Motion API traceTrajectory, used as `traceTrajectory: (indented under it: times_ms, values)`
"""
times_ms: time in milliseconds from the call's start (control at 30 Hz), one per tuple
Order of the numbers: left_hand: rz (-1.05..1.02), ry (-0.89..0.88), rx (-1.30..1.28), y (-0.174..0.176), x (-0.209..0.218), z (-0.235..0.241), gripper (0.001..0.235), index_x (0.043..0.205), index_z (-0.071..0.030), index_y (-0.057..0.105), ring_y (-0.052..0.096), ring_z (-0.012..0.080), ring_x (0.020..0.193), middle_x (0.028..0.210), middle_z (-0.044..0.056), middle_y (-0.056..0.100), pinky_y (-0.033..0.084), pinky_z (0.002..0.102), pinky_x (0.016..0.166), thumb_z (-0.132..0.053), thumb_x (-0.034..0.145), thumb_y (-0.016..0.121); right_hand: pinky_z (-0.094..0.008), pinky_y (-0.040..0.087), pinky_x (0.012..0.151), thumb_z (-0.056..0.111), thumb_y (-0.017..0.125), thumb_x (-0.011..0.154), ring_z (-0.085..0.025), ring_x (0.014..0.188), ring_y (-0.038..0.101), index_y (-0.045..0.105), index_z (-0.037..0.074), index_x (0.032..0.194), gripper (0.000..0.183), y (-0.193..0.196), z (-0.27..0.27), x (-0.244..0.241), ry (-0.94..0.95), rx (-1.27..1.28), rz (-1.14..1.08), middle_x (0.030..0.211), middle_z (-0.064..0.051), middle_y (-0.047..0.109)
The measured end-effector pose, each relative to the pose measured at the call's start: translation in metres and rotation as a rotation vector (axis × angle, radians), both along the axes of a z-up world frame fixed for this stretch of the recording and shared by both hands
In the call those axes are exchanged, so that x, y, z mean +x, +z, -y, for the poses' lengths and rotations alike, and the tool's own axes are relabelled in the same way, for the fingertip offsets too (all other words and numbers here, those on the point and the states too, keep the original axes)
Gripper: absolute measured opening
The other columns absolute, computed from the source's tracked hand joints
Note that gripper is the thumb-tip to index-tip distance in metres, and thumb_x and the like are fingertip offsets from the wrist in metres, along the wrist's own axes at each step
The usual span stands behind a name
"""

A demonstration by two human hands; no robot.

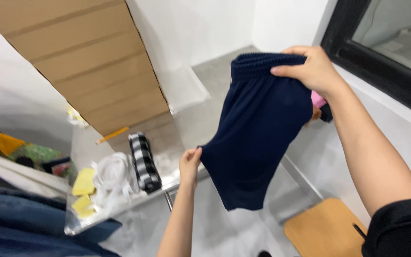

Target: The person takes a black and white checkered skirt from a clothing rack, folds it neatly on a metal table, and places it aside. They then take a pair of navy blue shorts from the rack, fold them on the table, and place them next to the skirt. Finally, the person opens a clear plastic bag on the table.

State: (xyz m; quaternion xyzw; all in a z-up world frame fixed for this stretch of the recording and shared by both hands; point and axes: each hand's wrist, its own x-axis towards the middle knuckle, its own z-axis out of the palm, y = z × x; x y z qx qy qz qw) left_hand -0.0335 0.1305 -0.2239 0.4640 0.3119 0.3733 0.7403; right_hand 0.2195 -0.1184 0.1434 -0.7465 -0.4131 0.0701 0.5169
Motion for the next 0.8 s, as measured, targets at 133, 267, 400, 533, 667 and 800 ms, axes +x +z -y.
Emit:
traceTrajectory:
  times_ms: [133,267,400,533,667,800]
  values:
    - [-0.156,0.038,-0.018,0.007,0.009,-0.024,0.032,0.109,-0.007,0.075,0.07,0.0118,0.084,0.094,0.005,0.076,0.061,0.027,0.084,-0.025,0.089,0.093,-0.015,0.047,0.051,0.019,0.096,0.076,-0.006,0.062,0.064,0.081,0.016,0.106,0.033,0.012,-0.037,-0.006,-0.032,0.098,0.019,0.075,-0.001,0.071]
    - [-0.139,0.038,-0.024,0.015,0.019,-0.038,0.041,0.129,-0.01,0.073,0.071,0.0107,0.09,0.104,0.006,0.078,0.062,0.026,0.09,-0.02,0.092,0.089,-0.016,0.049,0.052,0.016,0.095,0.078,-0.009,0.061,0.066,0.081,0.013,0.108,0.032,0.004,-0.075,0.024,-0.006,0.079,0.007,0.074,-0.005,0.071]
    - [-0.146,-0.015,-0.034,0.037,0.041,-0.044,0.036,0.131,-0.01,0.079,0.071,0.0113,0.096,0.108,0.007,0.077,0.062,0.026,0.09,-0.017,0.096,0.083,-0.016,0.05,0.053,0.015,0.094,0.08,-0.009,0.062,0.066,0.08,0.011,0.109,0.033,-0.026,-0.126,0.093,0.037,0.074,-0.003,0.075,-0.005,0.071]
    - [-0.179,-0.012,-0.03,0.015,0.08,-0.077,0.03,0.125,-0.008,0.08,0.07,0.009,0.091,0.103,0.003,0.077,0.062,0.025,0.086,-0.018,0.097,0.083,-0.016,0.049,0.051,0.018,0.093,0.081,-0.009,0.063,0.067,0.08,0.013,0.109,0.031,-0.032,-0.169,0.137,0.061,0.041,-0.007,0.075,-0.004,0.07]
    - [-0.2,0.033,-0.073,-0.008,0.116,-0.1,0.029,0.125,-0.009,0.079,0.07,0.0108,0.091,0.103,0.004,0.074,0.063,0.027,0.084,-0.02,0.098,0.082,-0.018,0.05,0.049,0.019,0.094,0.082,-0.011,0.062,0.067,0.08,0.012,0.109,0.031,-0.069,-0.237,0.214,0.124,-0.002,-0.04,0.075,-0.006,0.071]
    - [-0.228,0.142,-0.143,-0.024,0.15,-0.123,0.029,0.125,-0.011,0.078,0.072,0.0132,0.091,0.105,0.005,0.074,0.064,0.028,0.08,-0.023,0.098,0.081,-0.022,0.051,0.048,0.019,0.094,0.081,-0.013,0.062,0.067,0.08,0.01,0.108,0.032,-0.11,-0.318,0.289,0.214,-0.073,-0.125,0.075,-0.01,0.072]
